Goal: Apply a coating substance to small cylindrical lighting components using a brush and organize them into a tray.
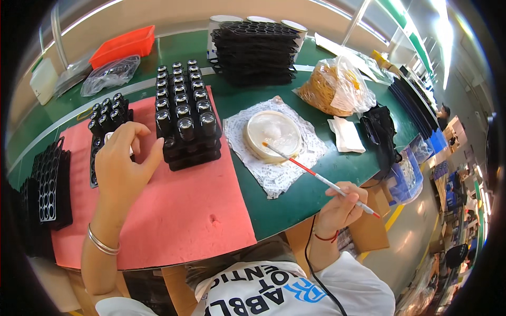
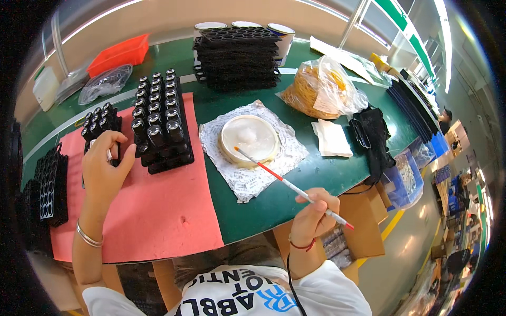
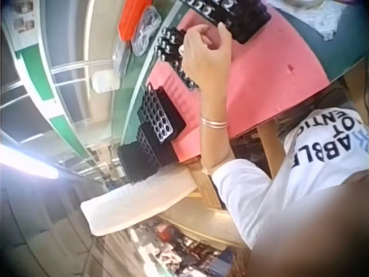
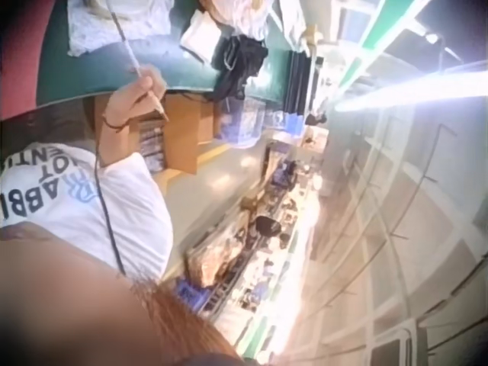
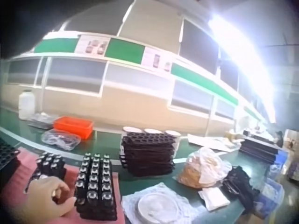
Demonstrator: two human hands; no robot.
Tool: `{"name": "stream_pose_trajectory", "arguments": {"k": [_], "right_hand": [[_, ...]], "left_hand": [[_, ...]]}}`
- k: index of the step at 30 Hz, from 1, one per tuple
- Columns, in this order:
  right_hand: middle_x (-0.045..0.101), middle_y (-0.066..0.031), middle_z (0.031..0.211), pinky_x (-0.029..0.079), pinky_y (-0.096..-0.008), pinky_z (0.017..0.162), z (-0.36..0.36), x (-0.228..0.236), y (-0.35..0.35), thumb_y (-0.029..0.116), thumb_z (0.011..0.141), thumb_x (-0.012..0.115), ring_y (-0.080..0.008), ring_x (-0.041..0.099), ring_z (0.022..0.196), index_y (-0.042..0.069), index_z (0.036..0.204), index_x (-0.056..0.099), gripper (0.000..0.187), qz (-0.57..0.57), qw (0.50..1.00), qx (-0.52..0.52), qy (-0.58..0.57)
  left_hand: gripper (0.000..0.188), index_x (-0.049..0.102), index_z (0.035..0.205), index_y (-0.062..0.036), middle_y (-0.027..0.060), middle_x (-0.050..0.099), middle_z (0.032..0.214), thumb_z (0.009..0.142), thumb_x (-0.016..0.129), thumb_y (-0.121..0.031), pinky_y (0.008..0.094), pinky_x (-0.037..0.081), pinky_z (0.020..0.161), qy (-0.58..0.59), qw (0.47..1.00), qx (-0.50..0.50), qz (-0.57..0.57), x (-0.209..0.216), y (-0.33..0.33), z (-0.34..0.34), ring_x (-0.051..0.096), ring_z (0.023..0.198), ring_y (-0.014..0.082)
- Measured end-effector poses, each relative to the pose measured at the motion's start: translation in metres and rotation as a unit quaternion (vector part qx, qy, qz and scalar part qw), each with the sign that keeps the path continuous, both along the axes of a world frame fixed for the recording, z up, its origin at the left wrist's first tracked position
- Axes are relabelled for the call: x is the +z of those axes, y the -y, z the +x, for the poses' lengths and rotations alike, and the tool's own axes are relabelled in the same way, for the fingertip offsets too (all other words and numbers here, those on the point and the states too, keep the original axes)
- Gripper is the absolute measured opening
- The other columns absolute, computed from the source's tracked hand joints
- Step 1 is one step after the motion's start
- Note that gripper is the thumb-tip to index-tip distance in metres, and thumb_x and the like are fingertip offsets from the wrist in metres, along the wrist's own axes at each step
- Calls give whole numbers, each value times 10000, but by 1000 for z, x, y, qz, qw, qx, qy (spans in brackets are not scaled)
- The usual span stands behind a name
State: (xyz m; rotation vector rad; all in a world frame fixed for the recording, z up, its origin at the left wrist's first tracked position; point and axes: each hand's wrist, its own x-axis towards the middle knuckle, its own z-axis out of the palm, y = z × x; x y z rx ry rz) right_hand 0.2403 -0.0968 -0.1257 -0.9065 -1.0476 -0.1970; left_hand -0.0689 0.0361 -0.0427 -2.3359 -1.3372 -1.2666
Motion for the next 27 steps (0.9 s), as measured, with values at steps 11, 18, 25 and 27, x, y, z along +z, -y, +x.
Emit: {"name": "stream_pose_trajectory", "arguments": {"k": [11, 18, 25, 27], "right_hand": [[668, -124, 817, 469, -239, 667, 8, 35, -39, 92, 912, 519, -147, 622, 730, -23, 932, 574, 129, -185, 976, 71, 95], [666, -101, 831, 474, -231, 672, 14, 50, -47, 95, 891, 561, -141, 626, 741, -22, 918, 608, 129, -242, 961, 9, 131], [659, -102, 814, 468, -247, 665, 28, 52, -63, 116, 894, 566, -151, 615, 737, -20, 910, 610, 144, -230, 950, -43, 206], [659, -104, 811, 467, -245, 670, 30, 49, -60, 106, 896, 556, -149, 615, 746, -13, 912, 612, 133, -207, 968, -6, 142]], "left_hand": [[165, 575, 818, -77, 12, 419, 578, 708, 688, -127, 291, 344, 474, 1, 1000, -5, 2, -7, -3, -8, 418, 505, 148], [167, 574, 822, -76, 14, 425, 583, 701, 686, -108, 292, 347, 475, -7, 1000, -10, 0, -5, 0, -8, 420, 507, 150], [162, 568, 820, -74, 17, 434, 597, 700, 677, -86, 287, 347, 473, -13, 1000, -20, 13, -4, 2, -8, 424, 507, 153], [160, 566, 817, -74, 17, 435, 599, 701, 675, -82, 287, 347, 473, -14, 1000, -22, 14, -4, 2, -8, 426, 507, 154]]}}
